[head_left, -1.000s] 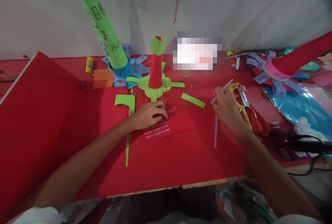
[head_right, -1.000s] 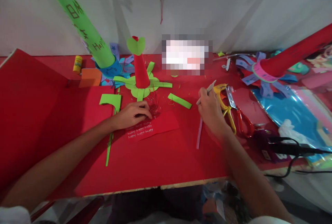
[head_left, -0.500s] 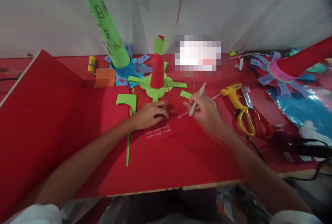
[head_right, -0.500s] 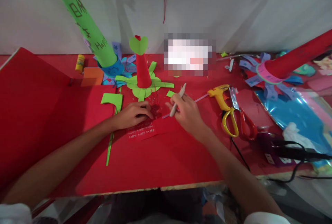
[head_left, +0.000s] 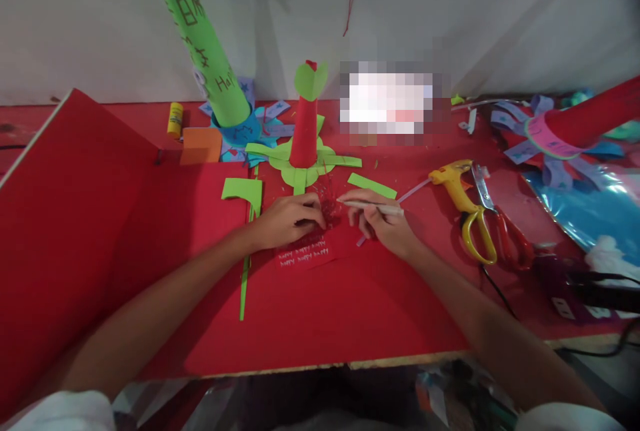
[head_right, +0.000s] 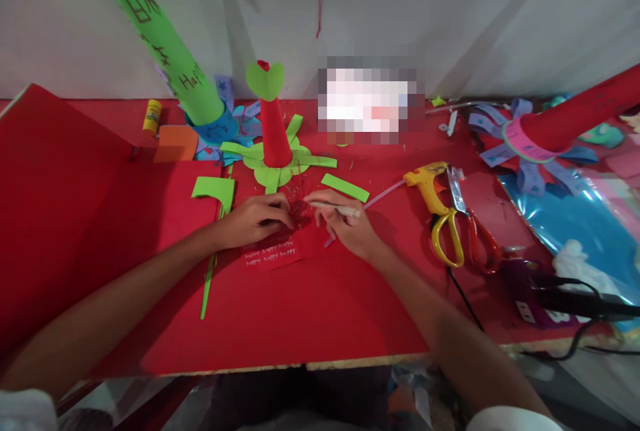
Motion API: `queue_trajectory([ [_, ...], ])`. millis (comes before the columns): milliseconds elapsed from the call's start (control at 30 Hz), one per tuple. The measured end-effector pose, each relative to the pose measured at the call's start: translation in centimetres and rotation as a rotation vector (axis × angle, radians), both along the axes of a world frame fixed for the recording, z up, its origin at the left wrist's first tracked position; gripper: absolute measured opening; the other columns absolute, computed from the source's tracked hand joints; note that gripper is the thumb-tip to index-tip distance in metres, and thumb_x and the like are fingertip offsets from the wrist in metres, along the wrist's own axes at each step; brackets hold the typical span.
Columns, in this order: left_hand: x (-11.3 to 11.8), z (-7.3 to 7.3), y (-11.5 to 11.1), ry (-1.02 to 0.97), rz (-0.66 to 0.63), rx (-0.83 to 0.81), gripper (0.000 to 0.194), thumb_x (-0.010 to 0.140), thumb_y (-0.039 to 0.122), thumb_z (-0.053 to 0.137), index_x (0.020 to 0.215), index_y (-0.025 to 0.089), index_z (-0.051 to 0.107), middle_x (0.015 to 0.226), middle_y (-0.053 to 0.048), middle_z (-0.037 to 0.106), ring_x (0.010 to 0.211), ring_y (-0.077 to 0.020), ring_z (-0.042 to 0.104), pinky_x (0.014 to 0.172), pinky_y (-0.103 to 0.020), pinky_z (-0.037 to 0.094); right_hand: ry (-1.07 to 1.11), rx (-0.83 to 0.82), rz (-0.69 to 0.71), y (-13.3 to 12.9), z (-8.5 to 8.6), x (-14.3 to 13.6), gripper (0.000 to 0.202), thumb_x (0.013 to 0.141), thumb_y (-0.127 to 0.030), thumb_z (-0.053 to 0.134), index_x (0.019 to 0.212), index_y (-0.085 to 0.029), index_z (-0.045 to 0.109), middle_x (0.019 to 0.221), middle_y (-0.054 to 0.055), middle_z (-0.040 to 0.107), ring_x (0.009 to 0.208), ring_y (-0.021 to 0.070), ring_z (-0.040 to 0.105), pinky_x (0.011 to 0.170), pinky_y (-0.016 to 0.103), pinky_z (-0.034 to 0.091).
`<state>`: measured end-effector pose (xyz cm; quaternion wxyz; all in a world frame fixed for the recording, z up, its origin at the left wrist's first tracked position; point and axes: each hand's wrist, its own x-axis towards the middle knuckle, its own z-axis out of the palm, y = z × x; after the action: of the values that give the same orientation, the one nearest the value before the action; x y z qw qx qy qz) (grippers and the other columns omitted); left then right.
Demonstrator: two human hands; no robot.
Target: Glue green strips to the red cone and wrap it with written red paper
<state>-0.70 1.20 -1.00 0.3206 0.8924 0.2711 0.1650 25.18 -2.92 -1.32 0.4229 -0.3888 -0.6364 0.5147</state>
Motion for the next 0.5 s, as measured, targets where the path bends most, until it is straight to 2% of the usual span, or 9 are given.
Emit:
queue_trajectory([
  [100, 0.07, 0.12, -0.03, 0.015, 0.008, 0.002, 0.026, 0.094, 0.011, 0.056, 0.099, 0.023, 0.079, 0.105, -0.004, 0.067, 0.095, -0.0138, 0.067, 0.087, -0.024, 0.048, -0.086, -0.027, 0.039, 0.14, 0.26, 0.38, 0.043, 0.1, -0.059, 0.056, 0.097, -0.02, 0.074, 0.073, 0.001, 0.063, 0.053, 0.0106, 0.05, 0.046, 0.026, 0.038],
  [200, 0.11, 0.28, -0.03, 0.029, 0.009, 0.016, 0.027, 0.094, 0.011, 0.055, 0.099, 0.023, 0.079, 0.104, -0.004, 0.067, 0.094, -0.014, 0.067, 0.086, -0.025, 0.049, -0.2, 0.019, 0.023, 0.22, 0.28, 0.31, 0.027, 0.094, -0.047, 0.068, 0.089, -0.021, 0.071, 0.076, 0.003, 0.066, 0.066, 0.015, 0.057, 0.056, 0.028, 0.044],
  [333, 0.13, 0.52, -0.06, 0.061, -0.003, 0.032, 0.028, 0.094, 0.012, 0.054, 0.1, 0.023, 0.079, 0.104, -0.004, 0.068, 0.094, -0.0145, 0.067, 0.087, -0.024, 0.048, -0.226, 0.049, 0.011, 0.3, 0.02, 0.11, 0.019, 0.091, -0.039, 0.072, 0.088, -0.022, 0.064, 0.073, -0.001, 0.061, 0.062, 0.0134, 0.052, 0.055, 0.027, 0.041],
  [500, 0.14, 0.83, -0.18, 0.115, -0.037, 0.084, 0.035, 0.094, 0.011, 0.053, 0.113, 0.026, 0.078, 0.105, -0.004, 0.067, 0.093, -0.015, 0.065, 0.084, -0.024, 0.047, -0.262, 0.158, 0.069, 0.53, 0.55, 0.24, 0.014, 0.094, -0.035, 0.069, 0.092, -0.021, 0.07, 0.082, 0.003, 0.069, 0.073, 0.0155, 0.06, 0.066, 0.029, 0.046],
])
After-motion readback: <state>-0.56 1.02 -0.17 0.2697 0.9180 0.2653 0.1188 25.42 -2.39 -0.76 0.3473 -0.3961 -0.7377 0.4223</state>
